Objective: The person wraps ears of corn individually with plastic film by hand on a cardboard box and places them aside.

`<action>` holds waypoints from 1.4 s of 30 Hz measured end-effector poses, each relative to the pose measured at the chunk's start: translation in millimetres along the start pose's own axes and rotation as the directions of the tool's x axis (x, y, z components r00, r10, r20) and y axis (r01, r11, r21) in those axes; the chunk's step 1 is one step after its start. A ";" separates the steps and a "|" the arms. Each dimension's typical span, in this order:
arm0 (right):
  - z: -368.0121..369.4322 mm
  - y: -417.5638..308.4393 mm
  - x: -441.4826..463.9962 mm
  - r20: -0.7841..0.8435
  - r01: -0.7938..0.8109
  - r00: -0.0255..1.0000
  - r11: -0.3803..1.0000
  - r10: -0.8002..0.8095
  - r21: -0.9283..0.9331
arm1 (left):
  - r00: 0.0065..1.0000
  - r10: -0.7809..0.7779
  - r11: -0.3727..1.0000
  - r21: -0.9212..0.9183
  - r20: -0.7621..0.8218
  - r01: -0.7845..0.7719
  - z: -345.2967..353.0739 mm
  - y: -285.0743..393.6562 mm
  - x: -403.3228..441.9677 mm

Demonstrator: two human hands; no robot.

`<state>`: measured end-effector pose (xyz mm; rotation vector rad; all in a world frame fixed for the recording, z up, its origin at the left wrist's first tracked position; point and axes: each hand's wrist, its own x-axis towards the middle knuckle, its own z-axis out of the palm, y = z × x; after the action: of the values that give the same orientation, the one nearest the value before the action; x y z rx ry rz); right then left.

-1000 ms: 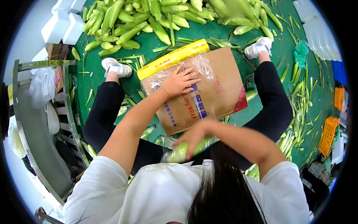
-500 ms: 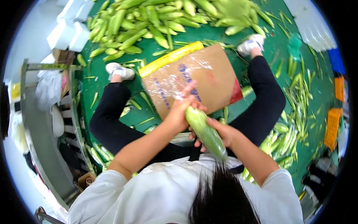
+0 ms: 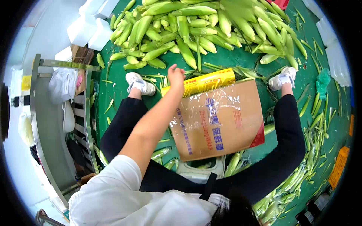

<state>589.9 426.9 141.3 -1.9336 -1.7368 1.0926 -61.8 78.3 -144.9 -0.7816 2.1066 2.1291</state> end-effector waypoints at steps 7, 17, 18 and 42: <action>-45.1 -24.6 42.6 -0.149 0.023 0.985 0.934 -0.081 -0.358 | 0.997 -0.054 0.772 0.635 0.049 0.011 72.6 -64.2 145.1; 320.1 -184.4 17.1 0.751 0.595 0.581 0.793 -0.313 -0.130 | 0.819 -0.376 0.832 -0.232 0.434 0.504 31.8 59.1 11.9; 364.5 -156.7 11.4 0.743 0.699 0.524 0.709 -0.417 -0.095 | 0.854 -0.223 0.943 -0.117 0.469 0.311 11.5 65.9 -14.7; 474.6 -124.6 -27.4 0.724 0.941 0.326 0.285 -0.607 -0.185 | 0.604 -0.102 0.397 0.589 0.790 -0.704 -87.8 62.4 -134.8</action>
<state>165.1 309.4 -76.1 -0.4687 -3.1501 0.6617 59.9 32.6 -31.5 0.6362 2.4043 0.7110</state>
